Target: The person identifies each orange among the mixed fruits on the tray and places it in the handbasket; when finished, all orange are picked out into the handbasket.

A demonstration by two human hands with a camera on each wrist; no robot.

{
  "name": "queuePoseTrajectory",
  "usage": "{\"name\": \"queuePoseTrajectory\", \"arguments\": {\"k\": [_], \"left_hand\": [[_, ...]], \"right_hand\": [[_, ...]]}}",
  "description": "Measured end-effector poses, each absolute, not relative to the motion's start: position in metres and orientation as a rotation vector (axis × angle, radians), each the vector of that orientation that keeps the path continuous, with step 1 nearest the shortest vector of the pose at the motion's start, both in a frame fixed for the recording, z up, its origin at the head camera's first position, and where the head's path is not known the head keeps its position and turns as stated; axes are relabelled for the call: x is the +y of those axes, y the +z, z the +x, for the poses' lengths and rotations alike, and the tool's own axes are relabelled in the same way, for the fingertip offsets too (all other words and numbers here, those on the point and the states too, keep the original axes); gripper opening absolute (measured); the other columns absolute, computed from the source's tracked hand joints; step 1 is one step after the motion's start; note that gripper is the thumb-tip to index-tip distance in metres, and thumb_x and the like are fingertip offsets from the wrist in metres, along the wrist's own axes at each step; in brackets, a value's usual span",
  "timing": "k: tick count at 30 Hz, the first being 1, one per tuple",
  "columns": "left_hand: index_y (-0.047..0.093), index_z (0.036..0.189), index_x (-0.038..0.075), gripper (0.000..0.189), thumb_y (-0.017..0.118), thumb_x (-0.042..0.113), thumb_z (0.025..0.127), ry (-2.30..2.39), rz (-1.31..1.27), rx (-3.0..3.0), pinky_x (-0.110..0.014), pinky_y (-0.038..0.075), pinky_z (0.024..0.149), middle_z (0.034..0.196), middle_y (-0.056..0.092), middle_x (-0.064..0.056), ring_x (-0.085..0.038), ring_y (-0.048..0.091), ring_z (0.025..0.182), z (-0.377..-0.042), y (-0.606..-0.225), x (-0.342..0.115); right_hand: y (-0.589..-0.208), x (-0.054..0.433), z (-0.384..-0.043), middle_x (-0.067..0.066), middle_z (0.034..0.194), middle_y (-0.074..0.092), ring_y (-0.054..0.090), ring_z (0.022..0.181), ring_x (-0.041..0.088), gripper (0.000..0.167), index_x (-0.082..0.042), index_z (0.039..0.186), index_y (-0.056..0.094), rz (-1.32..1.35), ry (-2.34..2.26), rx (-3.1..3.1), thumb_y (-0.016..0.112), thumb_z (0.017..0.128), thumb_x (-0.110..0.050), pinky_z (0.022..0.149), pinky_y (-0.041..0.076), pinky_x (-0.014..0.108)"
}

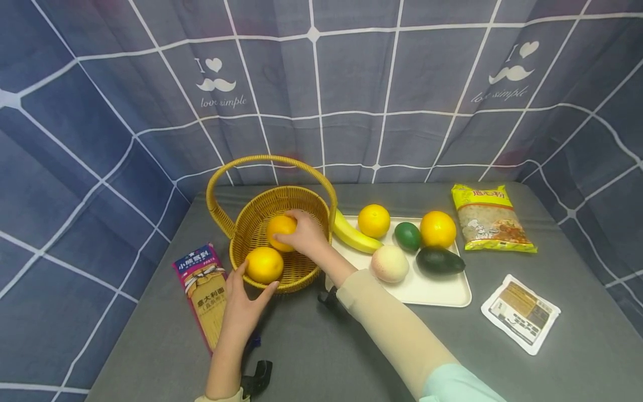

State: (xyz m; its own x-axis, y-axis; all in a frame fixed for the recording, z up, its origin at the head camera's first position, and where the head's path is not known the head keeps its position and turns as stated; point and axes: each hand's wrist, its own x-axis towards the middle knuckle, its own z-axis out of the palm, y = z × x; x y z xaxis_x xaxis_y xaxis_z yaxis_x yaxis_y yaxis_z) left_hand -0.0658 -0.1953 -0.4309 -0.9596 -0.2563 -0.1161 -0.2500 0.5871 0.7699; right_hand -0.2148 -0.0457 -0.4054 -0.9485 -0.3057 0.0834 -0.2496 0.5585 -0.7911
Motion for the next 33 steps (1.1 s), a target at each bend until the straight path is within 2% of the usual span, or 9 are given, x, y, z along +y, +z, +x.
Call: {"name": "queuePoseTrajectory", "arguments": {"k": [24, 33], "left_hand": [[0.013, 0.155, 0.020, 0.105, 0.058, 0.074, 0.077, -1.351, 0.460, -2.794, -0.068, 0.018, 0.106, 0.158, 0.003, -0.018, -0.043, 0.013, 0.142, -0.0664, -0.4313, -0.1953], [0.013, 0.154, 0.020, 0.104, 0.059, 0.073, 0.077, -1.355, 0.456, -2.791, -0.068, 0.018, 0.105, 0.158, 0.002, -0.018, -0.043, 0.013, 0.142, -0.0664, -0.4319, -0.1952]], "right_hand": [[-0.4085, -0.0511, -0.2168, 0.008, 0.136, 0.053, 0.053, 0.116, 0.024, 0.066, -0.010, 0.133, 0.055, -0.522, -1.303, 2.731, 0.078, 0.078, -0.038, 0.092, 0.047, 0.038], [-0.4091, -0.0503, -0.2169, 0.010, 0.139, 0.050, 0.050, 0.121, 0.025, 0.067, -0.010, 0.137, 0.052, -0.541, -1.260, 2.715, 0.077, 0.080, -0.037, 0.097, 0.044, 0.039]]}}
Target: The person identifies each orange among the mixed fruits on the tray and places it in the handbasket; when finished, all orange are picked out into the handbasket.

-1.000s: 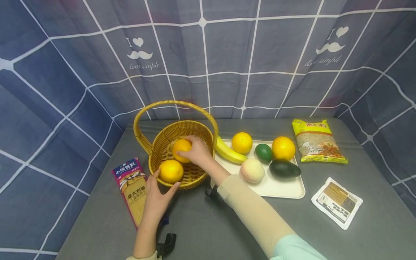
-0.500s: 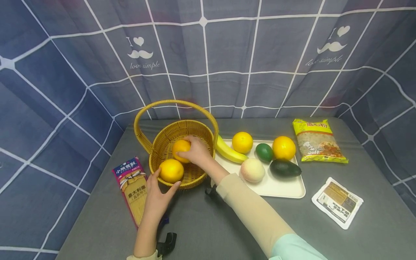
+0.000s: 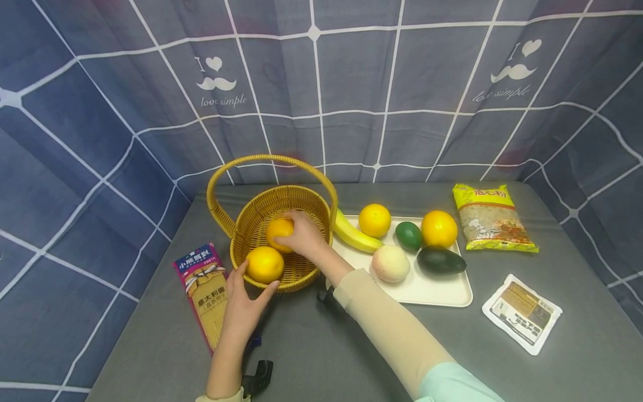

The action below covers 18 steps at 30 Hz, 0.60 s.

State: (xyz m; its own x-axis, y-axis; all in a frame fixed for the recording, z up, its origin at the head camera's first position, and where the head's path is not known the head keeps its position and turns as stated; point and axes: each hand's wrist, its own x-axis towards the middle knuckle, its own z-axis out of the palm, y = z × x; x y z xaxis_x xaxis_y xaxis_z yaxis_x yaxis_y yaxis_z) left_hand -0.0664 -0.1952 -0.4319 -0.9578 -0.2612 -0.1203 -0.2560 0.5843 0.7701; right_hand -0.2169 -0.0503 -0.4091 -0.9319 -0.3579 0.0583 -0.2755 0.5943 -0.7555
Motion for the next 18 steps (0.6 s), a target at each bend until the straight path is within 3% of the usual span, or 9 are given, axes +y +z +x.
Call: {"name": "queuePoseTrajectory", "arguments": {"k": [12, 18], "left_hand": [[0.014, 0.154, 0.019, 0.102, 0.061, 0.069, 0.079, -1.359, 0.449, -2.785, -0.069, 0.018, 0.105, 0.158, 0.002, -0.019, -0.044, 0.014, 0.142, -0.0663, -0.4319, -0.1939], [0.014, 0.155, 0.020, 0.103, 0.059, 0.072, 0.078, -1.353, 0.462, -2.789, -0.068, 0.017, 0.106, 0.159, 0.002, -0.019, -0.044, 0.013, 0.142, -0.0665, -0.4319, -0.1947]], "right_hand": [[-0.4093, -0.0479, -0.2137, 0.009, 0.141, 0.048, 0.050, 0.122, 0.025, 0.072, -0.012, 0.139, 0.050, -0.560, -1.253, 2.708, 0.076, 0.079, -0.040, 0.096, 0.046, 0.040], [-0.4057, -0.0428, -0.2097, 0.007, 0.143, 0.048, 0.045, 0.129, 0.025, 0.072, -0.013, 0.141, 0.049, -0.596, -1.219, 2.759, 0.075, 0.080, -0.042, 0.103, 0.040, 0.039]]}}
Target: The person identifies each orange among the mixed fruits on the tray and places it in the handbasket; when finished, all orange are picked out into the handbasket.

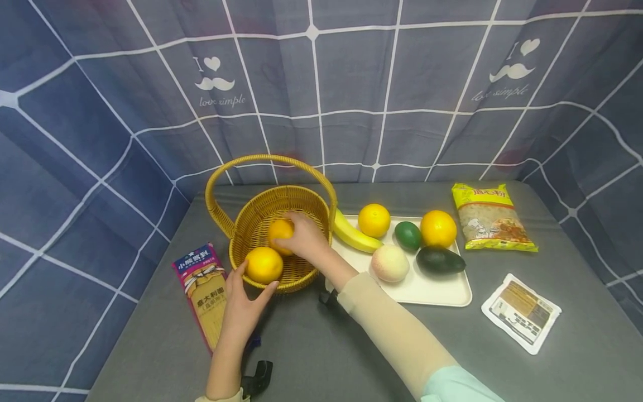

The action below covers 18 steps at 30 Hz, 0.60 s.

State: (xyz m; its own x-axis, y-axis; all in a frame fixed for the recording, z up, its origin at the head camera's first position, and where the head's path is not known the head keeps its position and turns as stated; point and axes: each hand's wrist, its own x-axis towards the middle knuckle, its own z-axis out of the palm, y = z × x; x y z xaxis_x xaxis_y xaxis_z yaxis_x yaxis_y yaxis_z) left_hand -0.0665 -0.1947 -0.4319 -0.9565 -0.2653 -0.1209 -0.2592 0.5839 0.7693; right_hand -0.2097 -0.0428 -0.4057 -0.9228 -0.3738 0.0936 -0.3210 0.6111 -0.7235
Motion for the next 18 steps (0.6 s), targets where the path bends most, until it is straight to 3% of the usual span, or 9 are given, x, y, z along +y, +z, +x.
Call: {"name": "queuePoseTrajectory", "arguments": {"k": [5, 18], "left_hand": [[0.013, 0.155, 0.020, 0.105, 0.058, 0.074, 0.076, -1.346, 0.466, -2.797, -0.068, 0.017, 0.106, 0.159, 0.002, -0.018, -0.044, 0.012, 0.142, -0.066, -0.431, -0.195], [0.014, 0.155, 0.019, 0.101, 0.061, 0.069, 0.080, -1.349, 0.455, -2.792, -0.068, 0.017, 0.106, 0.159, 0.004, -0.018, -0.043, 0.013, 0.142, -0.067, -0.433, -0.195]], "right_hand": [[-0.401, -0.035, -0.207, 0.006, 0.144, 0.047, 0.040, 0.134, 0.025, 0.073, -0.012, 0.141, 0.049, -0.619, -1.232, 2.779, 0.075, 0.081, -0.042, 0.109, 0.033, 0.039], [-0.389, -0.012, -0.195, 0.004, 0.137, 0.053, 0.047, 0.126, 0.021, 0.069, -0.013, 0.137, 0.052, -0.659, -1.393, 2.787, 0.077, 0.080, -0.041, 0.105, 0.038, 0.037]]}}
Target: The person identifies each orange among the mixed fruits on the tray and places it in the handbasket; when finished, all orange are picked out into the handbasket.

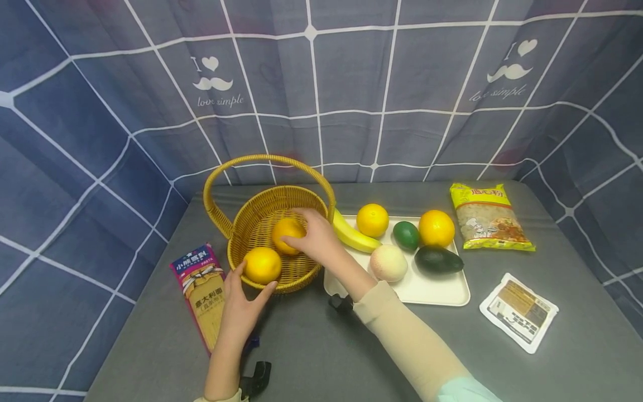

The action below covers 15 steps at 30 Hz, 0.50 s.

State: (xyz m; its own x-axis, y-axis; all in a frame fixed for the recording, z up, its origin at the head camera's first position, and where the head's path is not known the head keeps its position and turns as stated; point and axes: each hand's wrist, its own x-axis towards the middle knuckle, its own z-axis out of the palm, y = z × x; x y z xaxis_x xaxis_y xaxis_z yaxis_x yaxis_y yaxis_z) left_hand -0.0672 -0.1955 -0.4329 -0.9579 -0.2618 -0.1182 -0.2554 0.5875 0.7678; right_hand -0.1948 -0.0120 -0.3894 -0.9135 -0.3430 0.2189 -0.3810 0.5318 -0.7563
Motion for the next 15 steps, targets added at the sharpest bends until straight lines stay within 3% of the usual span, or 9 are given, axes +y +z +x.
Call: {"name": "queuePoseTrajectory", "arguments": {"k": [10, 15], "left_hand": [[0.014, 0.154, 0.018, 0.100, 0.061, 0.067, 0.081, -1.332, 0.441, -2.791, -0.067, 0.018, 0.106, 0.158, 0.004, -0.019, -0.043, 0.014, 0.142, -0.067, -0.433, -0.196], [0.014, 0.155, 0.018, 0.101, 0.060, 0.069, 0.080, -1.338, 0.439, -2.798, -0.067, 0.017, 0.107, 0.158, 0.004, -0.019, -0.043, 0.013, 0.142, -0.067, -0.433, -0.196]], "right_hand": [[-0.376, 0.009, -0.175, 0.002, 0.137, 0.053, 0.048, 0.126, 0.020, 0.068, -0.015, 0.138, 0.052, 0.636, 1.384, -2.661, 0.078, 0.079, -0.039, 0.104, 0.040, 0.040], [-0.368, 0.024, -0.162, 0.001, 0.134, 0.054, 0.054, 0.116, 0.020, 0.068, -0.015, 0.137, 0.054, 0.622, 1.466, -2.613, 0.079, 0.078, -0.039, 0.094, 0.048, 0.037]]}}
